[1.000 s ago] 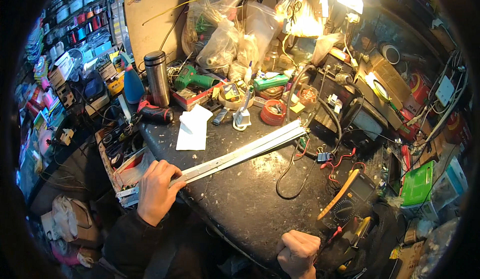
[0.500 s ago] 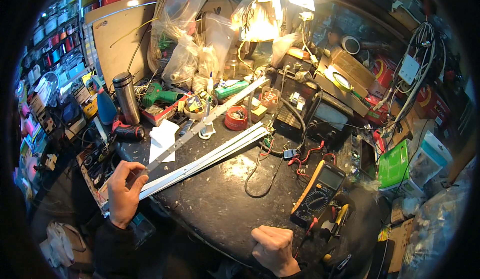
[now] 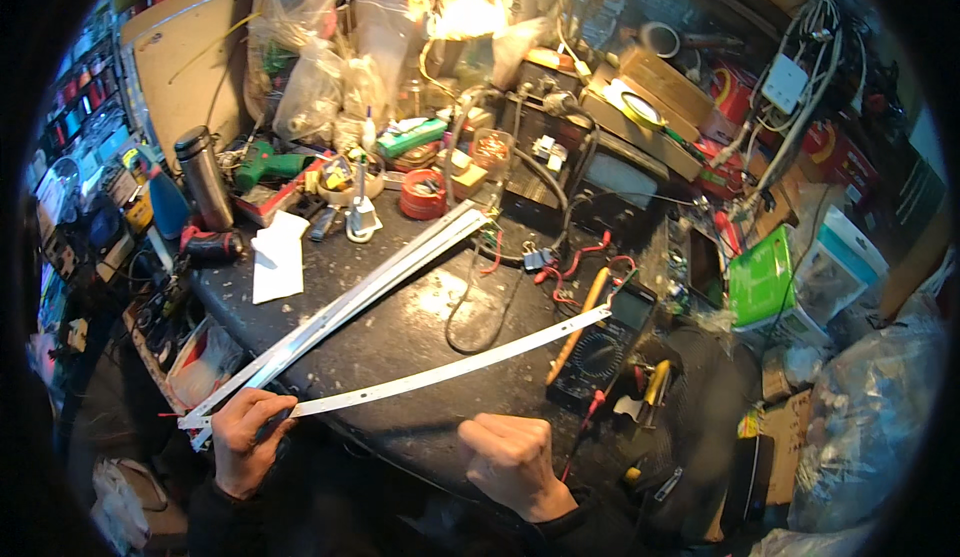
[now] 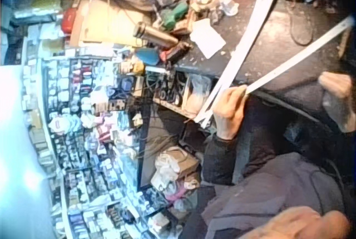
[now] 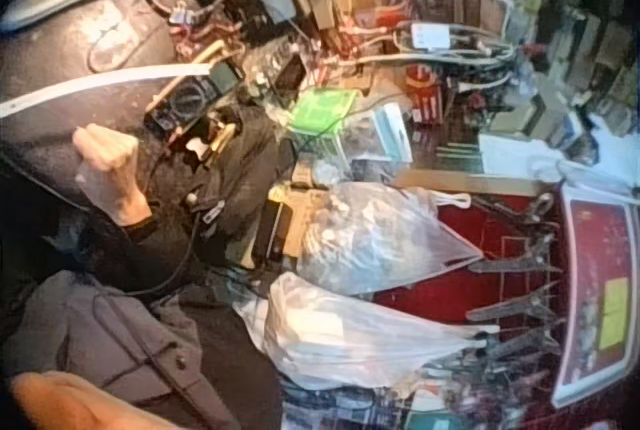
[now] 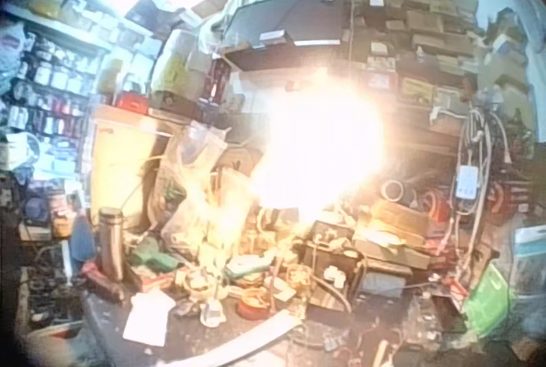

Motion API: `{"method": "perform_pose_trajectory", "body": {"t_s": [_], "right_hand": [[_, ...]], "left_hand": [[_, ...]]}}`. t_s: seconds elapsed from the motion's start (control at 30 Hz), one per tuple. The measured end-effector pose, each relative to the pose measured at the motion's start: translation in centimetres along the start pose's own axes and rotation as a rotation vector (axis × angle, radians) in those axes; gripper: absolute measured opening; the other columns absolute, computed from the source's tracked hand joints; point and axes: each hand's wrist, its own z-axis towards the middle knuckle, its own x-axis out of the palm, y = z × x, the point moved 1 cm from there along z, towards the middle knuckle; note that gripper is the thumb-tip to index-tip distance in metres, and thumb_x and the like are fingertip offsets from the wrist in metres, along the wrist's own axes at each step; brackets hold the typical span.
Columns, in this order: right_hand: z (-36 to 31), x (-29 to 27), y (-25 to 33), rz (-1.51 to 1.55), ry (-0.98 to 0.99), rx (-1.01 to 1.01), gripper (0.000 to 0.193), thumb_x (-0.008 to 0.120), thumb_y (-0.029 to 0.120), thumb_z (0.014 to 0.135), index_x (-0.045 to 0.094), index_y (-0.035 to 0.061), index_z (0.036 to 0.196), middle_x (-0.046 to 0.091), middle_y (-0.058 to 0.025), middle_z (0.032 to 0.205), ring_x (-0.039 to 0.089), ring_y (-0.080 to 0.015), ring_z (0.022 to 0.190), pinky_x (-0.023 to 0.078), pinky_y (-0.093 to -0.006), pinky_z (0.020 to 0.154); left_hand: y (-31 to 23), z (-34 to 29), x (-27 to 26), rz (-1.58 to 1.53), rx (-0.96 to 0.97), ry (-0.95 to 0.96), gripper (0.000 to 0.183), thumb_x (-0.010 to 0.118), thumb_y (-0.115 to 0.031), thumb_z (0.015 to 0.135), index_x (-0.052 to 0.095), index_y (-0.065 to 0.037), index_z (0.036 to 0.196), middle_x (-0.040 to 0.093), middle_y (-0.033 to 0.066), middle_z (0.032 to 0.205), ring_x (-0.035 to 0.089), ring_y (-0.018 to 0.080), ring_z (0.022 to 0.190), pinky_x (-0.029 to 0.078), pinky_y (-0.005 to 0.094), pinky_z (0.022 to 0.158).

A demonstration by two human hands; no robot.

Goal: The person arranges several white LED strip modules on a cluttered workbench, then uses a soldering iron to attach wires to the ends of the strips. The person handles the strips one at a time, aligns them, and applies solder to connect the wires.

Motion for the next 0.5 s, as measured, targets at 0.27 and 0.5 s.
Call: {"method": "perform_pose_trajectory", "body": {"t_s": [0.27, 0.5], "right_hand": [[0.1, 0.4, -0.4, 0.126, 0.042, 0.211, 0.074, 0.054, -0.016, 0.075, 0.065, 0.0072, 0.145, 0.077, -0.015, 0.109, 0.078, -0.0232, 0.08, 0.062, -0.0333, 0.07], [1.6, 1.6, 1.2, 0.934, 0.078, 0.682, 0.076, 0.059, -0.007, 0.09, 0.044, 0.0021, 0.164, 0.055, -0.0239, 0.156, 0.071, -0.0258, 0.116, 0.061, -0.0366, 0.094]], "left_hand": [[0.8, -0.8, 1.1, 0.001, -0.042, 0.034, 0.034, 0.089, 0.004, 0.076, 0.08, -0.004, 0.108, 0.074, 0.0114, 0.096, 0.074, 0.0283, 0.085, 0.058, 0.0372, 0.073], [2.1, -1.7, -0.1, -0.073, 0.151, -0.043, 0.036, 0.088, -0.006, 0.087, 0.08, -0.01, 0.121, 0.076, 0.0073, 0.1, 0.073, 0.0233, 0.085, 0.059, 0.0364, 0.071]]}}
